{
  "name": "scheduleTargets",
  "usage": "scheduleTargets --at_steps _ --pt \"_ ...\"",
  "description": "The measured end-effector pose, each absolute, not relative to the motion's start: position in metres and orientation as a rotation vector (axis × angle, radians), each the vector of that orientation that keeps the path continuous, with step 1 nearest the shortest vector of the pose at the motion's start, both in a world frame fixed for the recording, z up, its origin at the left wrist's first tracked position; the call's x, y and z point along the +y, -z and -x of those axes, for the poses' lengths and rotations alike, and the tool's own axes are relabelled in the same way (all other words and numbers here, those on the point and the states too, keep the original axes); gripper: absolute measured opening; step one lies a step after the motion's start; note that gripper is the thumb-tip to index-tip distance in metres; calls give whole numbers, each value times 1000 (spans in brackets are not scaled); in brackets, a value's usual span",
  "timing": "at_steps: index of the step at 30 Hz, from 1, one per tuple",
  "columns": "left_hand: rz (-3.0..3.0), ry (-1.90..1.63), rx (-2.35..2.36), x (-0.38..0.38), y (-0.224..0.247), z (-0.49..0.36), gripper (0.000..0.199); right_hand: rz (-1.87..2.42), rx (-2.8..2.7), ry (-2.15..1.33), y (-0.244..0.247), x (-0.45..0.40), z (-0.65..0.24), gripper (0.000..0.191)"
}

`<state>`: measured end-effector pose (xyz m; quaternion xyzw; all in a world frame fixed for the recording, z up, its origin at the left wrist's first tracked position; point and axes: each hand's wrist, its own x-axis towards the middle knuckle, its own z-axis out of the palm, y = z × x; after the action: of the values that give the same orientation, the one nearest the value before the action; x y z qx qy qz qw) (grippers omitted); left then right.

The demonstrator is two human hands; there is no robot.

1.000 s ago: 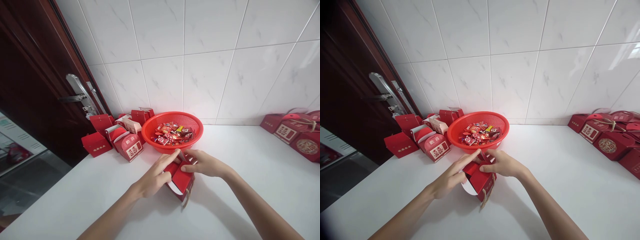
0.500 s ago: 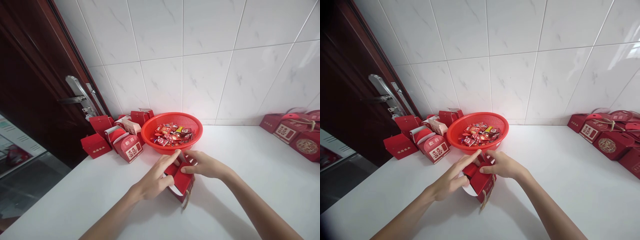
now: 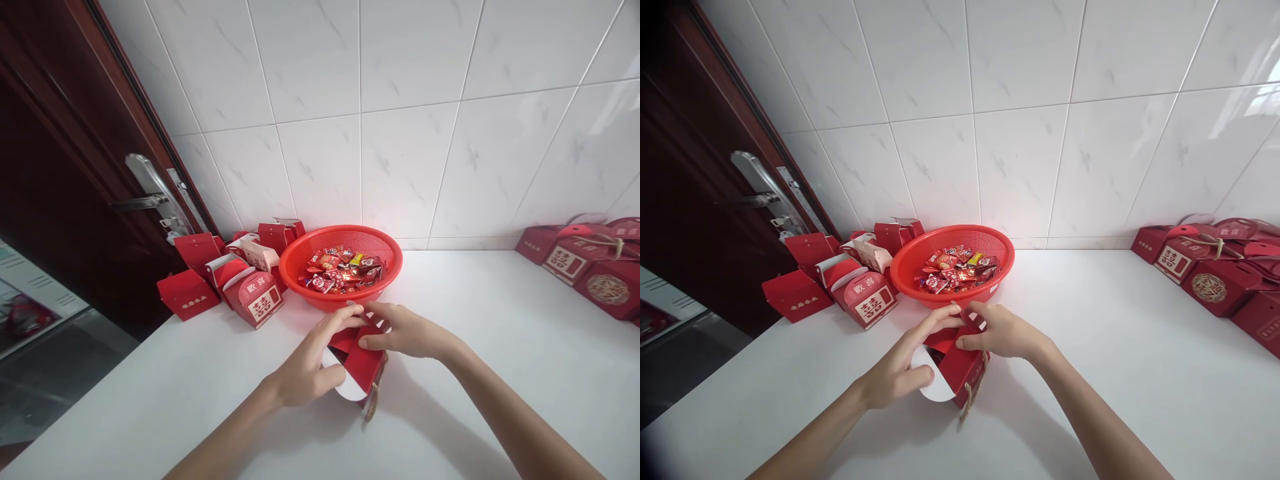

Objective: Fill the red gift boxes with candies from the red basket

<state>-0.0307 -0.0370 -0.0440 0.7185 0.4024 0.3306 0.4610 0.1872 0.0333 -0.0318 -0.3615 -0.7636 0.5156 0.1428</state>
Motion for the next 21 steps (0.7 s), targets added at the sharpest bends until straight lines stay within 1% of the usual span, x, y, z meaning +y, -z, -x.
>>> scheduleTargets --at_steps 2,6,10,12,16,19,21 --pt "-1795 -824 993 -36 47 32 92 1023 -2197 -1500 32 34 -188 38" --pt "-1903 -886 927 -35 49 34 93 1065 -2210 -1472 33 34 -188 35" --pt "-1998 -875 936 -34 51 35 91 1066 -2311 -1484 36 33 -184 24" --pt "-1996 -869 950 -34 52 36 87 1066 -2331 -1468 37 34 -185 22" --pt "-1946 -918 984 -35 51 35 69 1030 -2349 -1350 38 38 -190 30" --pt "-1943 -917 1055 -37 48 32 60 919 -2328 -1367 36 40 -195 34" --pt "-1941 -916 1109 -37 47 30 55 885 -2312 -1375 34 40 -197 33"
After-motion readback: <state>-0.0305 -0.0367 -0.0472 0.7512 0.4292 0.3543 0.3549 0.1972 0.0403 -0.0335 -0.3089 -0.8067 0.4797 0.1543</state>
